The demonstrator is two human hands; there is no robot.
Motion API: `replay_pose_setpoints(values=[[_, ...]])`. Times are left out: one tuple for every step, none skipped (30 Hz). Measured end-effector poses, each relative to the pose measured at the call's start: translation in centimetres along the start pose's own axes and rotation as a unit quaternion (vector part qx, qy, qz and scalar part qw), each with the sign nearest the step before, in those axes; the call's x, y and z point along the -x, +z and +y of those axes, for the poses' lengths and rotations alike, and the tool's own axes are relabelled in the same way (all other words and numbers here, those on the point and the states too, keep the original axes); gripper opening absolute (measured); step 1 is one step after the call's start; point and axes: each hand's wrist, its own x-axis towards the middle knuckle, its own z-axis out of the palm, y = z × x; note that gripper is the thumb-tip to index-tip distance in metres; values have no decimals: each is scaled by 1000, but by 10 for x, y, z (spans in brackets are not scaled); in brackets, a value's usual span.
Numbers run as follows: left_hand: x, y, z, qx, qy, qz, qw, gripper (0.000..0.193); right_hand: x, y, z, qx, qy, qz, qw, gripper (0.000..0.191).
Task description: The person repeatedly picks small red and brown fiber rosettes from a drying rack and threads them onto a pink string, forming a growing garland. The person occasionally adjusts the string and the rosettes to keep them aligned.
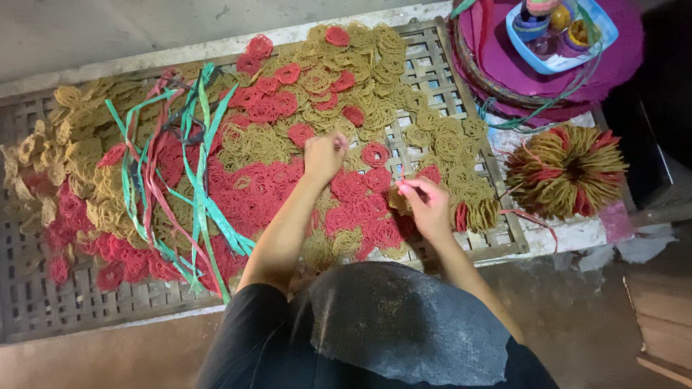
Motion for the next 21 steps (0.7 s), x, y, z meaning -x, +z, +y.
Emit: replay_pose_setpoints(values=[[0,-2,0,114,1,9,993,29,-1,2,-3,25,-5,-11,1000,14],[0,-3,0,226,2,17,974,36,-3,5,-5,49,-11,-21,999,14],[1,-4,0,148,23,24,988,35,-5,7,-8,73,-17,-31,997,13],[2,-3,1,68,43,32,996,34,-7,10,-9,85,-28,-34,995,13],[4,-1,2,-11,62,37,997,33,-8,13,-11,96,-39,-36,994,13],[4,1,4,-109,58,20,992,36,-9,15,-12,109,-49,-40,992,13],[4,4,6,-206,53,3,977,41,-9,18,-13,114,-40,-38,992,13],[4,5,8,-300,47,-13,953,47,-9,19,-14,120,-32,-37,992,13],[3,5,9,-298,47,-3,953,46,-10,20,-15,126,-26,-36,991,13],[2,5,9,-296,49,8,954,44,-11,21,-16,120,-37,-40,991,13],[0,3,9,-294,52,18,954,42,-11,20,-16,114,-47,-43,991,13],[-2,0,9,-253,35,7,967,40,-11,20,-16,108,-56,-46,991,12],[-4,-4,7,-212,17,-6,977,38,-11,19,-16,102,-46,-46,993,12],[-5,-8,6,-170,0,-20,985,37,-11,18,-16,95,-34,-45,994,12],[-3,-10,3,-48,-24,-23,998,33,-10,17,-15,87,-24,-45,995,12],[0,-13,2,74,-48,-25,996,30,-10,17,-14,99,-23,-40,994,12],[3,-14,1,193,-71,-27,978,27,-10,17,-13,111,-22,-36,993,11],[8,-12,1,220,-68,-39,972,25,-9,18,-12,122,-21,-32,992,11],[12,-8,2,247,-65,-50,965,24,-10,20,-10,126,-21,-36,991,11],[18,-2,4,275,-61,-62,958,25,-11,22,-8,129,-21,-39,991,11],[23,3,5,301,-61,-57,950,26,-13,24,-7,133,-21,-43,990,10]])
